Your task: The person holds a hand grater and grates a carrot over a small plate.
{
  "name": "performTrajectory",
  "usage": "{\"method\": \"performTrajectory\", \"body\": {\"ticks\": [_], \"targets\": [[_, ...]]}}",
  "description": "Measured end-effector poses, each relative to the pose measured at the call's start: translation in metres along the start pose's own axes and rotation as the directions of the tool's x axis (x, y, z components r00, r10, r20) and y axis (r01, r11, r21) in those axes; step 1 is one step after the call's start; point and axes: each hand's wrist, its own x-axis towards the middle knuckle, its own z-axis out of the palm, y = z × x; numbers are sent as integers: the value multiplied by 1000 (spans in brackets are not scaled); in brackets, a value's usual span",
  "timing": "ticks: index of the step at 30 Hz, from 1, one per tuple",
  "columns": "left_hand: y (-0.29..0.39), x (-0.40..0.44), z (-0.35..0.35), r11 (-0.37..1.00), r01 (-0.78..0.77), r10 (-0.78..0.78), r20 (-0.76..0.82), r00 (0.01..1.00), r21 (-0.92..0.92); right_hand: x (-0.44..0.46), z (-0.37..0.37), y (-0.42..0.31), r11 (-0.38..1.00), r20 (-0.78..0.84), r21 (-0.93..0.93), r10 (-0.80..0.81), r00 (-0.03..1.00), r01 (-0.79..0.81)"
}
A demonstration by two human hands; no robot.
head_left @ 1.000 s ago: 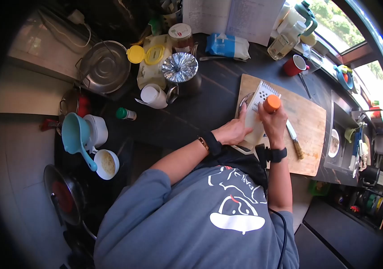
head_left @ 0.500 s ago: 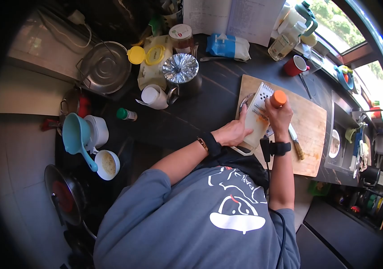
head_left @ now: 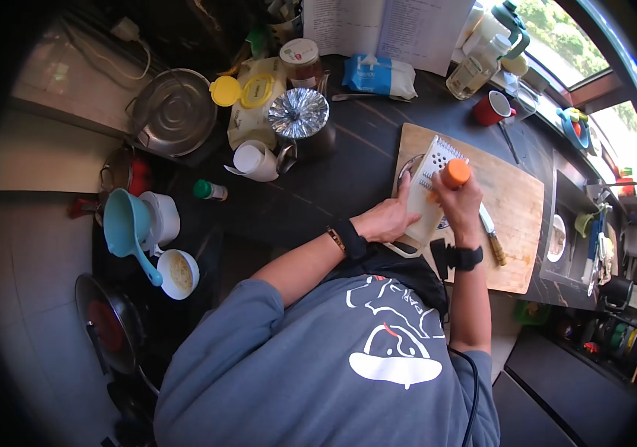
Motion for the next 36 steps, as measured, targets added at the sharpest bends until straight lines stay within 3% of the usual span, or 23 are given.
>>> {"method": "performTrajectory", "body": {"ticks": [3, 10, 12, 25, 27, 31, 36], "targets": [[-5, 5, 4, 999, 8, -8, 3, 1000, 39, -13, 0, -4, 996, 80, 62, 61, 995, -66], [1, 7, 2, 999, 5, -3, -41, 999, 40, -3, 10, -7, 994, 5, 99, 44, 999, -44], [4, 6, 1, 999, 49, -48, -7, 999, 15, -6, 12, -5, 998, -33, 58, -10, 999, 12], [-1, 2, 3, 1000, -17, 18, -25, 1000, 24, -7, 12, -5, 999, -37, 36, -11, 999, 12], [0, 1, 3, 1000, 14, -14, 7, 1000, 8, 1, 13, -3, 992, -114, -39, -120, 986, 117], [-11, 0, 6, 996, -62, 63, -20, 998, 59, 20, 6, 3, 993, -118, -78, -100, 988, 91], [-11, 2, 7, 997, -71, 71, -31, 997, 3, -7, 4, -8, 999, 26, -15, -34, 999, 34]]}}
